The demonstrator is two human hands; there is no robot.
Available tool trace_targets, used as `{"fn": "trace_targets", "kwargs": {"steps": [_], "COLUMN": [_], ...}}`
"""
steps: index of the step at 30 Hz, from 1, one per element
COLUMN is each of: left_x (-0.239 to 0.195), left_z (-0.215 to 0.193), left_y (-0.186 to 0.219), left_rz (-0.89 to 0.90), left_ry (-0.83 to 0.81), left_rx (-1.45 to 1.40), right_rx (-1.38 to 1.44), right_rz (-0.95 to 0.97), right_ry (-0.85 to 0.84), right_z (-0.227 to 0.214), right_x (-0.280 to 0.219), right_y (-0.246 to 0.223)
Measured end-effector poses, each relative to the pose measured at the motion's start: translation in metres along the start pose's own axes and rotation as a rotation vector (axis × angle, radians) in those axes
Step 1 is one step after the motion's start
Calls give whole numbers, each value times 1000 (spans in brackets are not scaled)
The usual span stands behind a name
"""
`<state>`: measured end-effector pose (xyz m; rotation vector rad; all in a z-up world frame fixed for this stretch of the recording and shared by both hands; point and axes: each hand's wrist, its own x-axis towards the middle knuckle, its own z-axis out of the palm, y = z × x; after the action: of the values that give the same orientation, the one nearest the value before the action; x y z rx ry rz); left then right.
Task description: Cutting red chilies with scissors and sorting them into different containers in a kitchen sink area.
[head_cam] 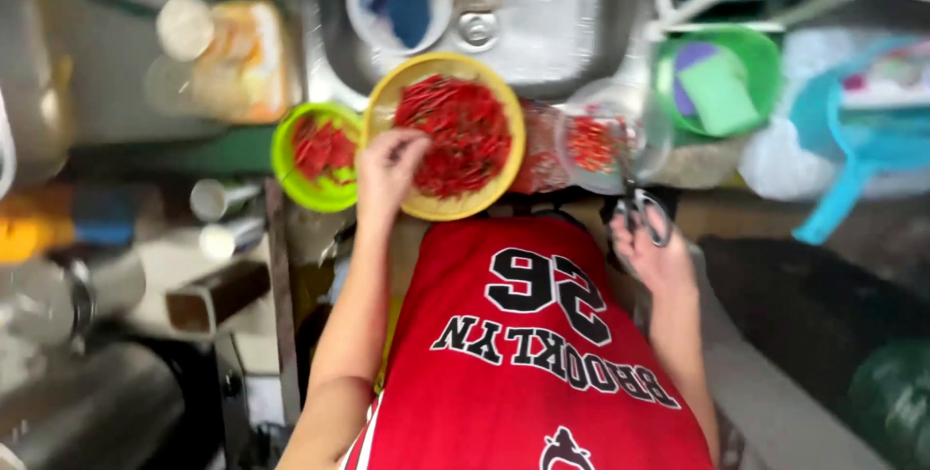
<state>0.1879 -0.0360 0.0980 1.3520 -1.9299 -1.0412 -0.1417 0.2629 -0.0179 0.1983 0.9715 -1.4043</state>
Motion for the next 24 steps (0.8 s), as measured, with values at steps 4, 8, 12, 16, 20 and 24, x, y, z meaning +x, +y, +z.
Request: {"fn": "trace_targets", "kwargs": {"steps": [4,8,12,16,20,24], "left_x": [-11,-8,2,8,23,35], "left_z": [-67,-92,-75,-11,61,90], "left_y": [-98,-120,-112,-75,-104,-133], "left_rz": [-155,-140,43,136,323,438], "left_ry": [227,251,275,-94,-361,-447], "left_rx": [204,380,350,229,427,626], "right_rx": [-89,-126,-147,-154,-143,-118], "right_rz": [-25,-96,-146,-204,-259,-317], "right_ry": [-32,-3,48,91,90,87], "right_z": [-9,-11,0,28,41,54], "right_x": [4,2,-2,-11,-19,-35], "right_y": [-11,-5,4,14,27,39]}}
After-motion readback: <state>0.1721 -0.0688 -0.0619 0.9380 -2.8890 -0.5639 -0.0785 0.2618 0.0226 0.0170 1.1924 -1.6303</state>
